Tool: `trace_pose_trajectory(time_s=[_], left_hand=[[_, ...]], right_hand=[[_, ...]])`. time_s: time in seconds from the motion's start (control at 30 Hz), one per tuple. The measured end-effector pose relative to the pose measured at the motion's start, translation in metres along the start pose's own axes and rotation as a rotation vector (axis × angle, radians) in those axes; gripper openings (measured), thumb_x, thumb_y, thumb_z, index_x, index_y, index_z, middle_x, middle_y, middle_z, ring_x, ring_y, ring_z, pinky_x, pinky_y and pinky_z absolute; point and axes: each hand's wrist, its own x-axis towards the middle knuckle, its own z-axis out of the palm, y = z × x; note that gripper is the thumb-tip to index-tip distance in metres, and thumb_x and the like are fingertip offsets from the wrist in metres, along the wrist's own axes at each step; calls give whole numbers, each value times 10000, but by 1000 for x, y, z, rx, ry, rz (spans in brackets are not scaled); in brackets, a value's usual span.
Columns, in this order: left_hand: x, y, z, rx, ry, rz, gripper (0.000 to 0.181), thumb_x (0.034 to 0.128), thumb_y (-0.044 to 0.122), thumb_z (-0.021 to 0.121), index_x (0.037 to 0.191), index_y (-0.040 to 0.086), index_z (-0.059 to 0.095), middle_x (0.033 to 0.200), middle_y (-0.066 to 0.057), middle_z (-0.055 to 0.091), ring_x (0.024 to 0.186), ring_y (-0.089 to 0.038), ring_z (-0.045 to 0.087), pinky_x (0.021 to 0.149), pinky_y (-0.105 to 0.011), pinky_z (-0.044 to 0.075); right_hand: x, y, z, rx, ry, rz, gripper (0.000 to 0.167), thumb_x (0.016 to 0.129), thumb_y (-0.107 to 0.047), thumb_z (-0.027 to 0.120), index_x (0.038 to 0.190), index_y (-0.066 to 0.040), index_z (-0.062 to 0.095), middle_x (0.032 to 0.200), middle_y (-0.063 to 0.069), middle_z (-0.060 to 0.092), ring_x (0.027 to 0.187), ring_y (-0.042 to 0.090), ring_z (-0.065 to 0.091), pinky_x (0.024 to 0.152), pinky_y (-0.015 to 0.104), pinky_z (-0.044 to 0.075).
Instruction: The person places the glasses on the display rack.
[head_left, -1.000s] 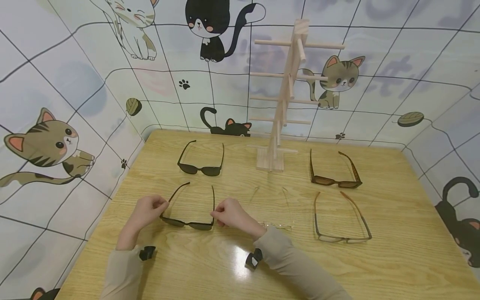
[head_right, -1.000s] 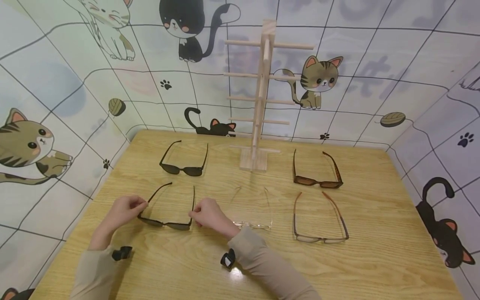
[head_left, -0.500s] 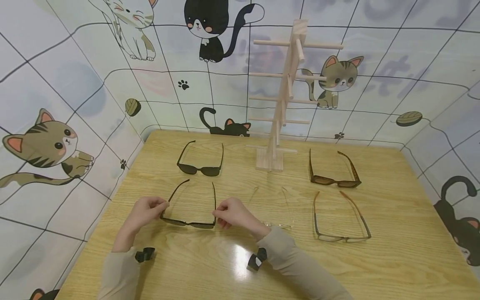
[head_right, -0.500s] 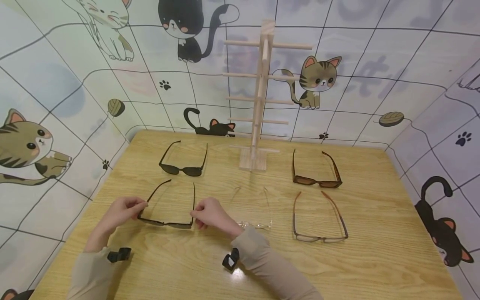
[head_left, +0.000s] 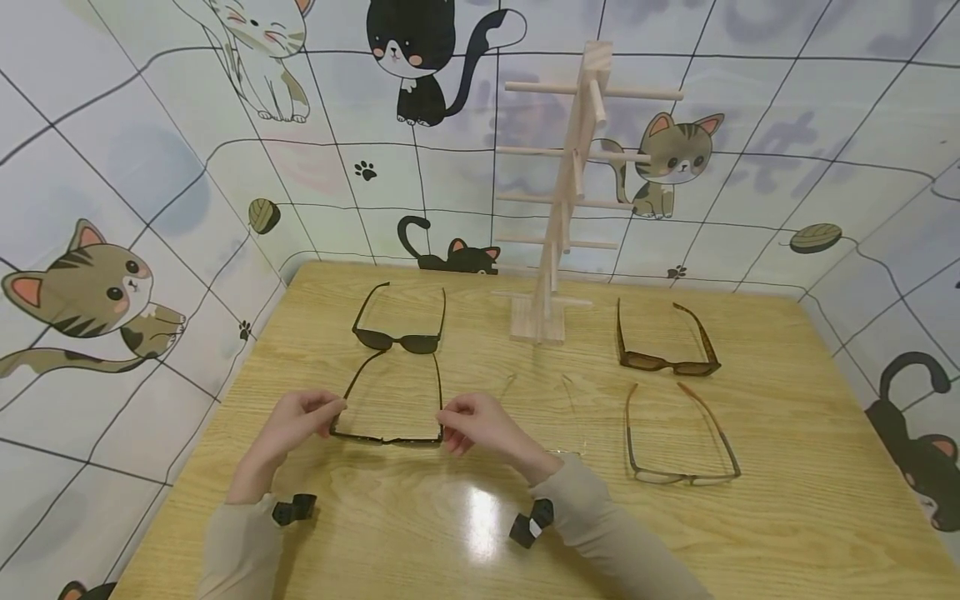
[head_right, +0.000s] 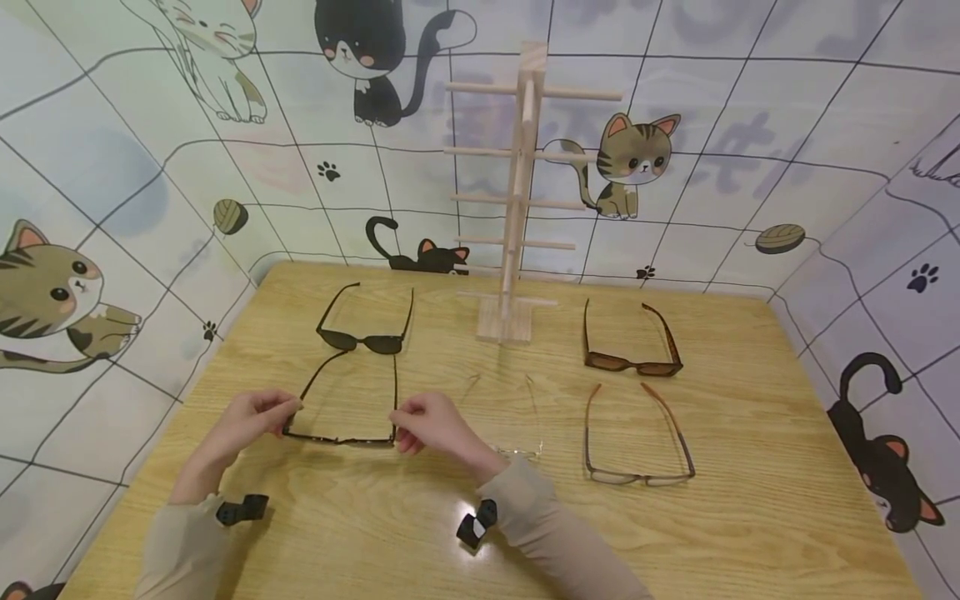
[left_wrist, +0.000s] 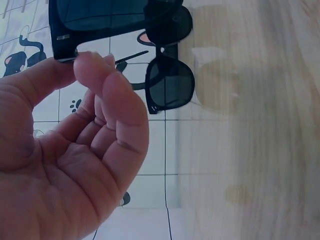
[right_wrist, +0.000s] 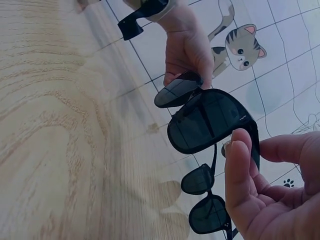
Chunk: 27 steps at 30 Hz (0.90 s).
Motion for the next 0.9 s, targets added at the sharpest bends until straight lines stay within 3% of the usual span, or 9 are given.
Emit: trace_pose_trajectory(time_s=[0.13, 0.43, 0.63, 0.9], left_hand=[[1, 6, 2, -38, -9, 5, 370, 937, 269, 594, 1049, -82, 629, 704, -71, 598, 617, -199, 578, 711, -301, 501], [10, 17, 10, -98, -31, 9, 371, 936, 195, 594, 1095, -140, 589, 725, -67, 600, 604, -133, 569, 632, -287, 542], [16, 24, 17, -126, -38, -4, 387, 931, 216, 603, 1091, -136, 591, 700, -41, 588, 598, -137, 564, 643, -289, 539], [24, 35, 26, -173, -49, -7, 415, 924, 230, 615, 1096, -146, 581, 696, -33, 584, 587, -128, 559, 633, -286, 539]], right_hand=[[-3, 0, -6, 38, 5, -14, 282, 936, -107, 563, 954, 174, 577, 649, 45, 594, 536, 114, 591, 552, 316, 567], [-9, -3, -20, 26, 32, -44, 285, 942, -105, 555, 927, 179, 567, 653, 46, 590, 543, 113, 595, 602, 407, 577], [-12, -3, -31, 31, 57, -48, 292, 943, -121, 559, 972, 170, 565, 680, 48, 594, 560, 113, 592, 565, 287, 562], [-17, -4, -42, 47, 95, -27, 233, 938, -136, 569, 951, 95, 595, 706, 69, 592, 573, 131, 587, 571, 279, 556]])
